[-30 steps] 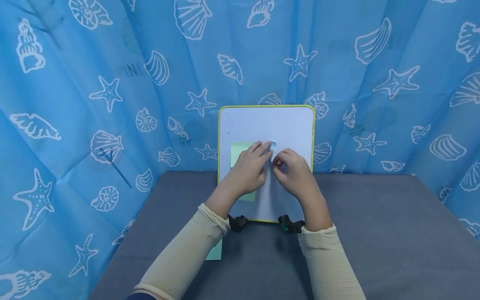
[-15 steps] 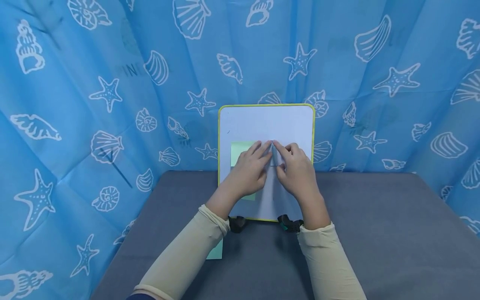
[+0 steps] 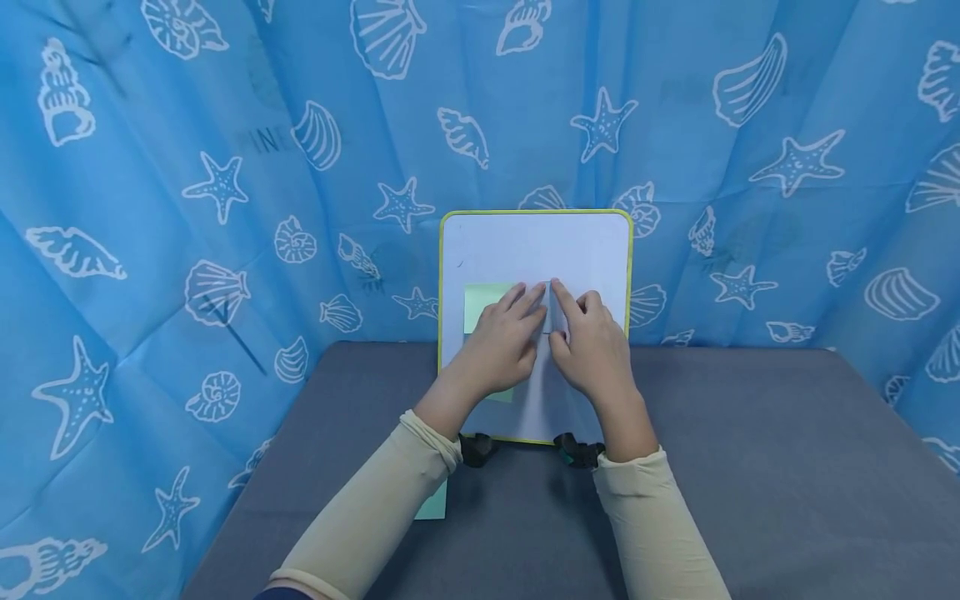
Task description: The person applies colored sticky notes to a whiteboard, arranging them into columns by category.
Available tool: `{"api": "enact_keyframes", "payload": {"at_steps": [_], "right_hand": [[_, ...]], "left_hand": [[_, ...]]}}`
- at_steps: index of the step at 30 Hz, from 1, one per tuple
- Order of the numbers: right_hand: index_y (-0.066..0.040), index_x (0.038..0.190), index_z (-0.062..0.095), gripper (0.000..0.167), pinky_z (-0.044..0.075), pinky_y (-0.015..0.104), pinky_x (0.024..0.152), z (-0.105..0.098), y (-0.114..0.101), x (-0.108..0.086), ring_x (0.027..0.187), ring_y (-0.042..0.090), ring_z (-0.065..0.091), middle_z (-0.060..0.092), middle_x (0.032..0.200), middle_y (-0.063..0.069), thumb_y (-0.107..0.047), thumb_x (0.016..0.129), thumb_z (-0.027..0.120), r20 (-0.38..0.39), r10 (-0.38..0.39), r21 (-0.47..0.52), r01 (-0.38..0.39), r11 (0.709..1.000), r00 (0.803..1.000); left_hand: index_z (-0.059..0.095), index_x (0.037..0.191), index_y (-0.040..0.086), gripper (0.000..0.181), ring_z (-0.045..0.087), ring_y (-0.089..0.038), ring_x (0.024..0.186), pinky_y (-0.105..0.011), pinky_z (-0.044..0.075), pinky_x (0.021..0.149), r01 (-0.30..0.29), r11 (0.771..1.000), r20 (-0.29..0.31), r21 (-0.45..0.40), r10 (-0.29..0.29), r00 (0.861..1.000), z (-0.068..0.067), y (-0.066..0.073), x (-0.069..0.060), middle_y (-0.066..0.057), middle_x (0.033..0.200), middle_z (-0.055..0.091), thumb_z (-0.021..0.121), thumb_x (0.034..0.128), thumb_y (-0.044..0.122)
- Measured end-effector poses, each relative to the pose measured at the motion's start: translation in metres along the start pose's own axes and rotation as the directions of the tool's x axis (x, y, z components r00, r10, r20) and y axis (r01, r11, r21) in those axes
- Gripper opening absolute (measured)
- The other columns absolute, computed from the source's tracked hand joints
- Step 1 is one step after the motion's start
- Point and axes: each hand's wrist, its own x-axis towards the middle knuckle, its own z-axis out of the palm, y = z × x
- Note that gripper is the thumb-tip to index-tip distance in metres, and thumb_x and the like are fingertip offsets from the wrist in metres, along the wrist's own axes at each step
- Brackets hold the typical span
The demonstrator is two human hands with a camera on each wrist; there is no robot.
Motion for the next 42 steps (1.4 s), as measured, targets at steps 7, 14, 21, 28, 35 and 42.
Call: {"api": "enact_keyframes", "payload": {"at_steps": [7,14,21,28,35,42], "right_hand": [[-0.022,0.165,0.042,0.071,0.036,0.037,0.053,-0.0013,0.0002,-0.0011,0.067,0.025,0.044,0.052,0.104,0.017,-0.012,0.097,0.061,-0.013,0.001,-0.005,-0.001,1.000,1.000],[-0.022,0.164,0.045,0.071,0.036,0.036,0.052,-0.0024,-0.0008,0.0003,0.065,0.025,0.043,0.053,0.101,0.016,-0.011,0.096,0.063,-0.016,-0.017,-0.013,0.016,1.000,1.000],[-0.017,0.162,0.047,0.068,0.036,0.036,0.052,-0.0040,-0.0002,0.0002,0.065,0.025,0.044,0.054,0.101,0.016,-0.011,0.096,0.061,-0.021,-0.015,-0.019,0.015,1.000,1.000],[-0.011,0.159,0.049,0.064,0.036,0.036,0.051,-0.0044,-0.0007,-0.0009,0.063,0.024,0.043,0.055,0.100,0.017,-0.009,0.096,0.060,-0.024,-0.015,-0.006,0.015,1.000,1.000],[-0.010,0.158,0.051,0.063,0.036,0.036,0.052,-0.0051,-0.0008,-0.0010,0.064,0.024,0.045,0.056,0.098,0.016,-0.009,0.095,0.061,-0.033,-0.019,0.001,0.019,1.000,0.999],[-0.008,0.155,0.053,0.061,0.037,0.036,0.052,-0.0087,-0.0005,-0.0014,0.065,0.024,0.047,0.057,0.098,0.014,-0.009,0.095,0.061,-0.051,-0.028,0.025,0.029,0.999,0.998]], "left_hand": [[0.057,0.154,0.012,0.045,0.029,-0.031,0.162,-0.050,0.043,0.121,0.006,1.000,-0.001,-0.005,-0.006,1.000,-0.0008,0.0023,0.0010,-0.006,0.175,0.031,0.046,0.1104,0.021],[0.056,0.154,0.013,0.046,0.029,-0.031,0.162,-0.050,0.042,0.121,0.014,1.000,-0.007,0.002,-0.014,1.000,-0.0003,0.0023,0.0024,-0.006,0.175,0.030,0.048,0.1090,0.020],[0.052,0.157,0.015,0.048,0.027,-0.031,0.162,-0.051,0.040,0.123,0.030,0.999,-0.011,-0.016,-0.030,0.999,0.0015,0.0048,0.0037,-0.006,0.175,0.029,0.045,0.1097,0.020],[0.056,0.154,0.017,0.045,0.028,-0.035,0.162,-0.052,0.040,0.123,0.034,0.999,-0.023,-0.021,-0.035,0.999,0.0038,0.0073,0.0036,-0.006,0.176,0.028,0.044,0.1103,0.020],[0.055,0.155,0.019,0.047,0.028,-0.035,0.161,-0.053,0.039,0.123,0.051,0.999,-0.016,0.000,-0.051,0.999,0.0030,0.0073,0.0025,-0.005,0.176,0.028,0.046,0.1088,0.022],[0.054,0.155,0.017,0.049,0.028,-0.037,0.159,-0.054,0.039,0.121,0.042,0.999,-0.039,-0.013,-0.043,0.998,0.0069,0.0087,-0.0056,-0.008,0.175,0.030,0.054,0.1067,0.027]]}}
